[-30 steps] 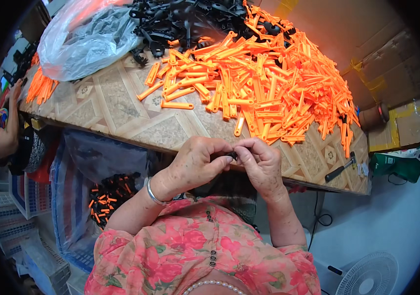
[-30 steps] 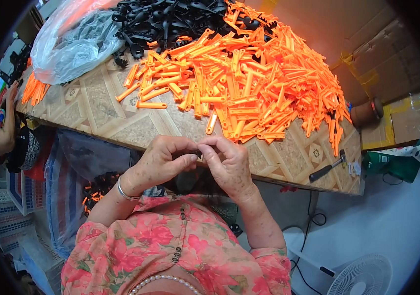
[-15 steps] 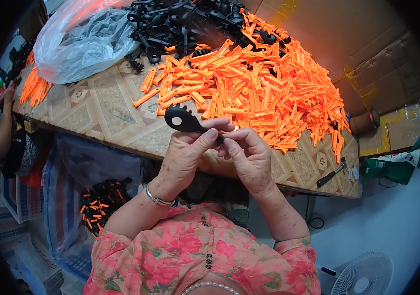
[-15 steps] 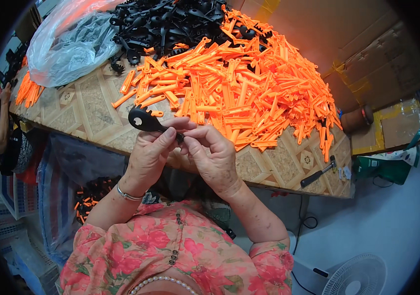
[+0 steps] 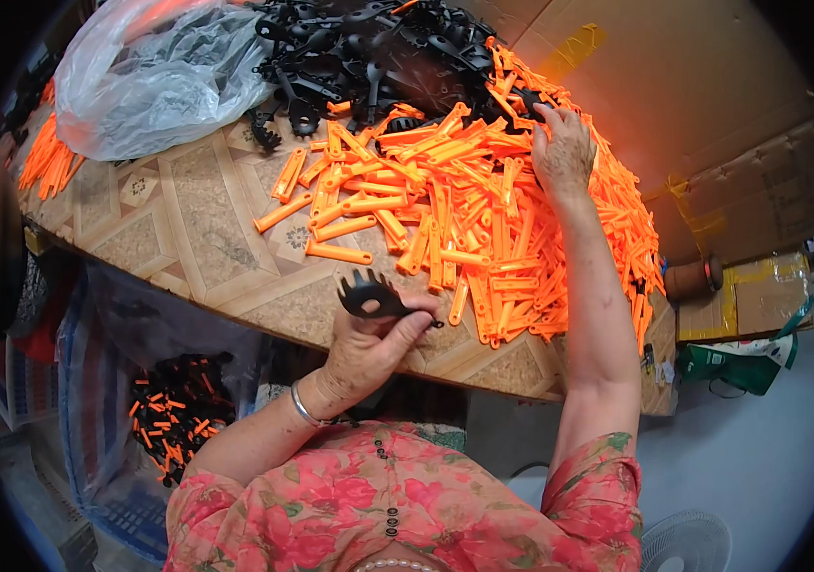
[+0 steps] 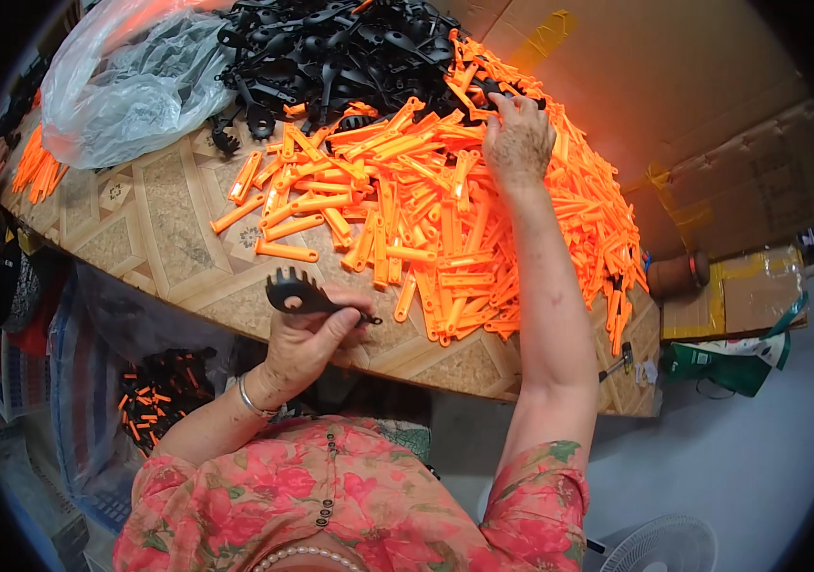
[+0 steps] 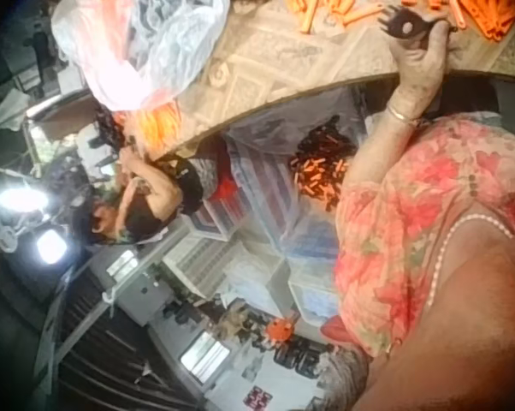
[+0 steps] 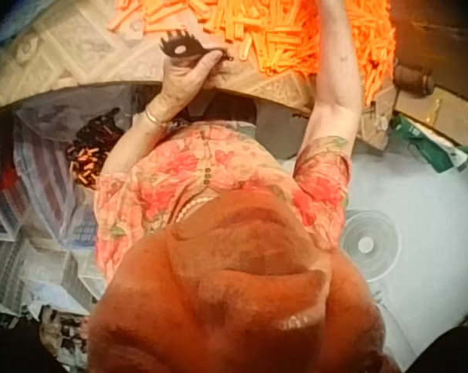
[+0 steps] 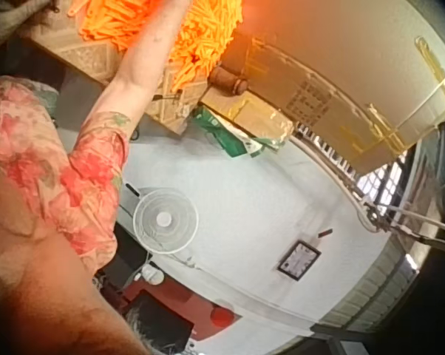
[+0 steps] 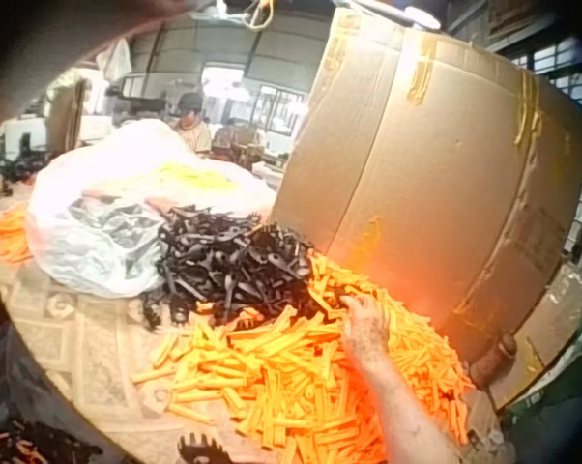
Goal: The person assembles small orange plastic tubes into black plastic holders using a hammer. They pick up a tube and a holder, insert the tube into the holder, and strike it with a hammer to secure it. The person repeats this process continuously, handling the parts one at a time.
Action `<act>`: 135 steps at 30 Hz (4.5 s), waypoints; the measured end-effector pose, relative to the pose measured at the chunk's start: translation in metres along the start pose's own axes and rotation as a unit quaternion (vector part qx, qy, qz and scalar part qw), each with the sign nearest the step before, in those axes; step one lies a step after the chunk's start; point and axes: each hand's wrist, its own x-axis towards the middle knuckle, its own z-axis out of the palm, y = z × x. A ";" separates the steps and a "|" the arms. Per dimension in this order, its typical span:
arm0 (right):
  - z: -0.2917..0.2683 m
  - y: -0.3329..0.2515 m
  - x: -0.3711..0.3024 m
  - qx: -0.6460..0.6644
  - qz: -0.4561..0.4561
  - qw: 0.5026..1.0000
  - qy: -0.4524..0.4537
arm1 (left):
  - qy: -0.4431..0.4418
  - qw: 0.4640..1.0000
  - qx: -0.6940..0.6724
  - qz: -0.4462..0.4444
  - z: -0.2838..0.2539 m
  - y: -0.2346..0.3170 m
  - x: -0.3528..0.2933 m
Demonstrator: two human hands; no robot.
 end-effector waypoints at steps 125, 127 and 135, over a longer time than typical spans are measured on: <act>-0.140 -0.129 -0.258 0.503 0.146 0.850 -0.057 | 0.062 0.975 -0.172 -0.127 0.031 0.012 -0.033; -0.143 -0.128 -0.261 0.505 0.149 0.849 -0.050 | 0.057 0.977 -0.167 -0.116 0.033 0.013 -0.035; -0.145 -0.135 -0.267 0.559 0.178 0.809 -0.031 | 0.044 0.988 -0.119 -0.093 0.039 0.019 -0.042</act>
